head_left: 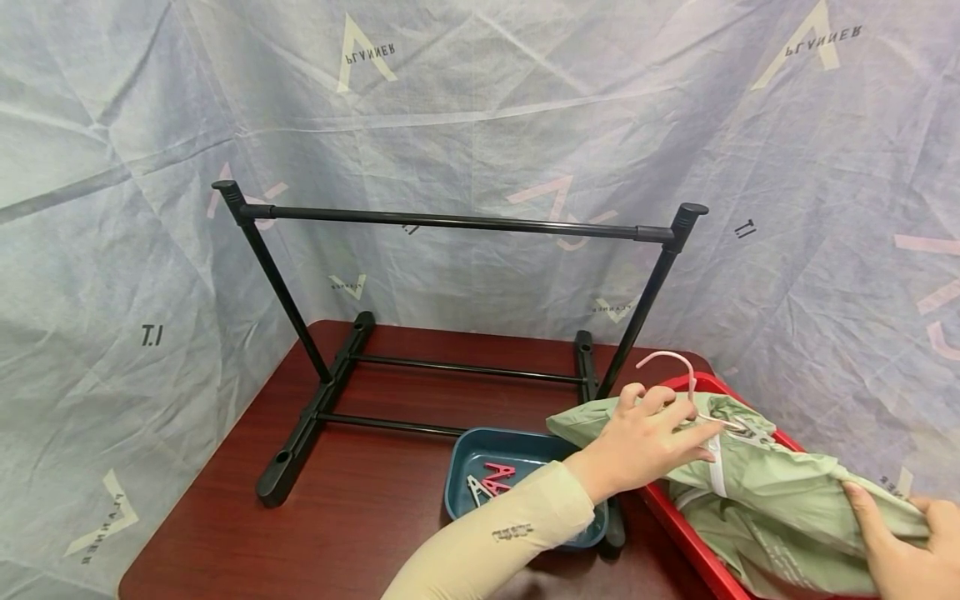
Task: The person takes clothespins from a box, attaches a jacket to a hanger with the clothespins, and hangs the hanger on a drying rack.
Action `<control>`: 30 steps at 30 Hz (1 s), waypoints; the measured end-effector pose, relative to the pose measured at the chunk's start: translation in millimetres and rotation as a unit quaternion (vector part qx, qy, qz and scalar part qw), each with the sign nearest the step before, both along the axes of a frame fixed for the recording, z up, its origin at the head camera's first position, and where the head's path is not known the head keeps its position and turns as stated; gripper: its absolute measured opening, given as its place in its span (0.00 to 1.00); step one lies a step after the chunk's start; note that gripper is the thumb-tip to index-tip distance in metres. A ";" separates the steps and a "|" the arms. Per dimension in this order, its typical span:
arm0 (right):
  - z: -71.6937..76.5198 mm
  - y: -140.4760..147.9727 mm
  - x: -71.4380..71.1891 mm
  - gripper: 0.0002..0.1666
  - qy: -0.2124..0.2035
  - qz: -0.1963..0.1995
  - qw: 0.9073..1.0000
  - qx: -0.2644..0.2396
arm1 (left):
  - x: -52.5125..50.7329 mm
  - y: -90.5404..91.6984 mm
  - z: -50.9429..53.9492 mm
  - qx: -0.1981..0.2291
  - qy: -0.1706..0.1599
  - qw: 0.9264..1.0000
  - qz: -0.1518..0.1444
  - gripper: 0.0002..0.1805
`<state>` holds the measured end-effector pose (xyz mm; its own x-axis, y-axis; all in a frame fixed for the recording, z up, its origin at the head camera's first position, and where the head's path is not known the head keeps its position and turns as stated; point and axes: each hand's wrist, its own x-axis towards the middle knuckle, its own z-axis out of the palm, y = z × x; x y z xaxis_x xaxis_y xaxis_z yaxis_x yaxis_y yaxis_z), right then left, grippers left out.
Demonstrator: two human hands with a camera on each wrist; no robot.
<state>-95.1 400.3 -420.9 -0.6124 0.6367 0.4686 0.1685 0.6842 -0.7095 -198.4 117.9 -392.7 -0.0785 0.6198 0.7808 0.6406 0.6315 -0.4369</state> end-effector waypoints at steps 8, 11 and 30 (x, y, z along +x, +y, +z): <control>3.2 -2.5 1.6 0.26 -0.031 -0.004 0.999 -0.008 | -2.0 -4.2 -5.5 0.009 -0.017 1.000 -0.012 0.21; 3.6 -2.1 1.7 0.27 -0.044 -0.005 0.999 -0.021 | -2.9 -6.1 -8.9 0.004 -0.022 1.000 -0.011 0.22; -13.5 -3.3 0.1 0.24 0.045 -0.032 0.998 -0.005 | -2.0 -22.5 -17.6 -0.008 -0.070 0.997 -0.021 0.21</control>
<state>-95.0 397.0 -434.4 -0.5260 0.6782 0.5131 0.1477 0.6670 -0.7303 -200.4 95.4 -410.3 -0.1607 0.6373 0.7536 0.7219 0.5966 -0.3506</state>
